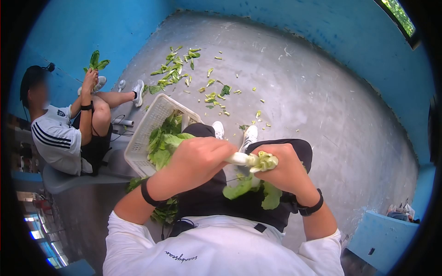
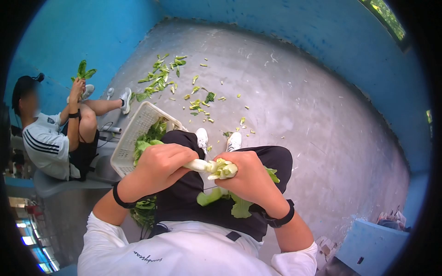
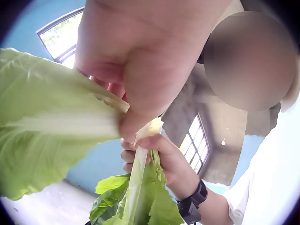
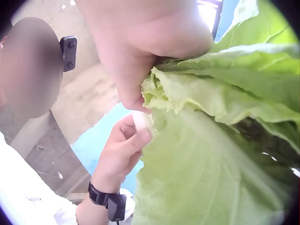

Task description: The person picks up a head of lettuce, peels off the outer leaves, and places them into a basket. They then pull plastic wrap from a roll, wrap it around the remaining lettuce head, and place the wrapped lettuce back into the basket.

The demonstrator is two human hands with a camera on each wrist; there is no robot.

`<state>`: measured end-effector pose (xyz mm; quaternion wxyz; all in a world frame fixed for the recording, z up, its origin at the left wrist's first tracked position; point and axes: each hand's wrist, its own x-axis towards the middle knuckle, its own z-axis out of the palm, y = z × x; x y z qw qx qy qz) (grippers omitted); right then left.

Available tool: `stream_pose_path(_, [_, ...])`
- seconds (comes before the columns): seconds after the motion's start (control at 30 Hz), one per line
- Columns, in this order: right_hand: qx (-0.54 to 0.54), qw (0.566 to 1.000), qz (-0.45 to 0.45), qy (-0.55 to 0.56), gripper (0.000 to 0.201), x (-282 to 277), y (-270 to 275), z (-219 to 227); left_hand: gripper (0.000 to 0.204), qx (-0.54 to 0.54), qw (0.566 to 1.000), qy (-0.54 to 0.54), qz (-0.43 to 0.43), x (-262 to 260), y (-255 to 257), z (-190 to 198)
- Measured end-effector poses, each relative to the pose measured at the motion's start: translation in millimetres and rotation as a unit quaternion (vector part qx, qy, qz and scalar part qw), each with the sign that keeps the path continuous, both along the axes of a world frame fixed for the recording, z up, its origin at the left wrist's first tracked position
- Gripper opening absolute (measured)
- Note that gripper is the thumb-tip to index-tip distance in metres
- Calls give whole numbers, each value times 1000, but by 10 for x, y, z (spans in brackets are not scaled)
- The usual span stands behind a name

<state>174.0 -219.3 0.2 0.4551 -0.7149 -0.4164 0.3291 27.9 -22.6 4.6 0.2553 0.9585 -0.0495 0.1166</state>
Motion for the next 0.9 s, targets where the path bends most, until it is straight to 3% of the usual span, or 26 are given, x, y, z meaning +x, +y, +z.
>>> stream_pose_path(0.13, [-18, 999, 45, -18, 25, 36, -28, 6, 26, 25, 1000, -10, 0, -62, 102, 109])
stream_pose_path(0.27, [-44, 997, 60, 9, 22, 210, -138, 46, 28, 55, 994, 2, 99, -209, 366, 104])
stream_pose_path(0.33, [-34, 996, 15, 86, 20, 344, -250, -56, 29, 31, 986, -11, 163, -344, 639, 73])
stream_pose_path(0.43, [1, 973, -35, 229, 12, 436, -331, -87, 28, -215, 942, 58, 251, -456, 862, -33])
stream_pose_path(0.53, [107, 937, -6, 332, 11, 516, -349, -287, 26, -296, 920, 74, 247, -543, 1013, -362])
stream_pose_path(0.63, [147, 885, -32, 441, 16, 471, -352, -413, 30, -408, 879, 88, 233, -535, 1026, -570])
stream_pose_path(0.77, [161, 862, -28, 480, 23, 460, -359, -584, 37, -553, 800, 91, 214, -499, 886, -565])
stream_pose_path(0.9, [175, 857, -44, 483, 25, 353, -222, -679, 40, -596, 775, 98, 186, -463, 754, -692])
